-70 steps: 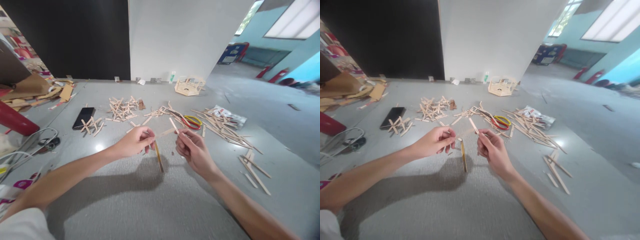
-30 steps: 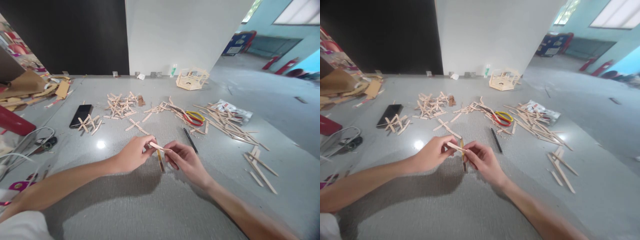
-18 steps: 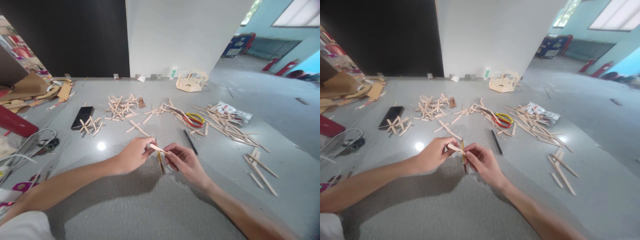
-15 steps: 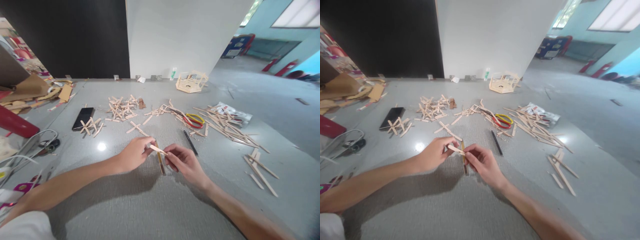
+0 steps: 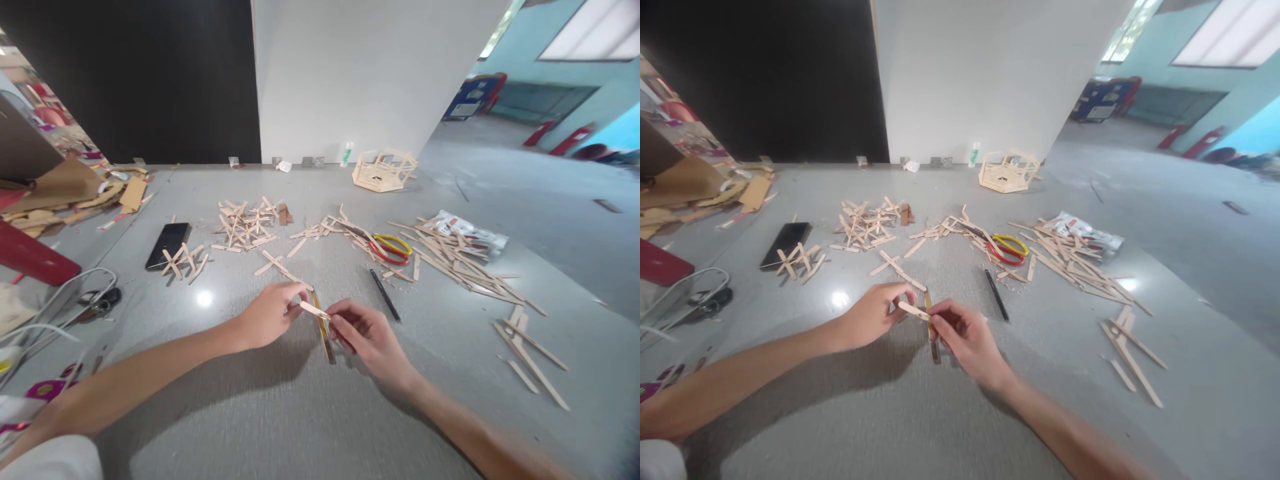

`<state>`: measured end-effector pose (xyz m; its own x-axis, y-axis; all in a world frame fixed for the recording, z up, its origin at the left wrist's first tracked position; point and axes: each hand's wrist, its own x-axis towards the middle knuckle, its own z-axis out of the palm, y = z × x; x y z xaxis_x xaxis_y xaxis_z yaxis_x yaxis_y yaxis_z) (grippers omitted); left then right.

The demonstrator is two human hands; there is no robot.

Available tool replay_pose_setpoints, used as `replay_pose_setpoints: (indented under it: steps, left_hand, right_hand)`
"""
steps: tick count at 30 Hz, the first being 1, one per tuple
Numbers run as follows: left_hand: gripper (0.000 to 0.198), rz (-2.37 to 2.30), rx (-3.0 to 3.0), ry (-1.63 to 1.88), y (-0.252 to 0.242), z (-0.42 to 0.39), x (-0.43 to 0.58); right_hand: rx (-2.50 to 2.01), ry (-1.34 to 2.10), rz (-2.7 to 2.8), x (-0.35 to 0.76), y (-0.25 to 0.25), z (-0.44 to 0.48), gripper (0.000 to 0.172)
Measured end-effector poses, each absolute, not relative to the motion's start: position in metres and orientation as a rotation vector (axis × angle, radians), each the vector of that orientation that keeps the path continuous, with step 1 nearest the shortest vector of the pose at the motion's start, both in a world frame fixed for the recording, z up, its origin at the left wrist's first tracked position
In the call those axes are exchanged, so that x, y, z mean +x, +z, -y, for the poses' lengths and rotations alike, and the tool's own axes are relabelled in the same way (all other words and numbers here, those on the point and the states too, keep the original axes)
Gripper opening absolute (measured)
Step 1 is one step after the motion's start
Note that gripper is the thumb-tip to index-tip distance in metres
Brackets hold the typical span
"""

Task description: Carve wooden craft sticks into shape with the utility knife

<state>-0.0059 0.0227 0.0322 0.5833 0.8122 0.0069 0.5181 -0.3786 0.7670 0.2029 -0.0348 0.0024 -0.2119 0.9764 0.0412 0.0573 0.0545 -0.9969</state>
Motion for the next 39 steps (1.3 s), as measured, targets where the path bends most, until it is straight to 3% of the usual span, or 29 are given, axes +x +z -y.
replay_pose_setpoints:
  steps: [16, 23, 29, 39]
  left_hand:
    - [0.014, -1.008, 2.130, 0.337, 0.005, -0.017, -0.008]
    - [0.012, -1.029, 2.222, 0.403, 0.000, -0.021, -0.005]
    - [0.016, -1.046, 2.333, 0.458, -0.001, -0.024, -0.011]
    - [0.022, -1.445, 2.501, 0.449, 0.001, -0.107, -0.012]
  right_hand:
    - [-1.210, 0.837, 1.757, 0.214, -0.019, 0.047, 0.014]
    - [-1.237, 0.932, 1.686, 0.216, -0.022, 0.038, 0.020]
    - [-1.091, 1.365, 1.275, 0.214, -0.017, 0.032, 0.033]
    - [-1.081, 1.101, 1.362, 0.207, -0.002, 0.036, 0.026]
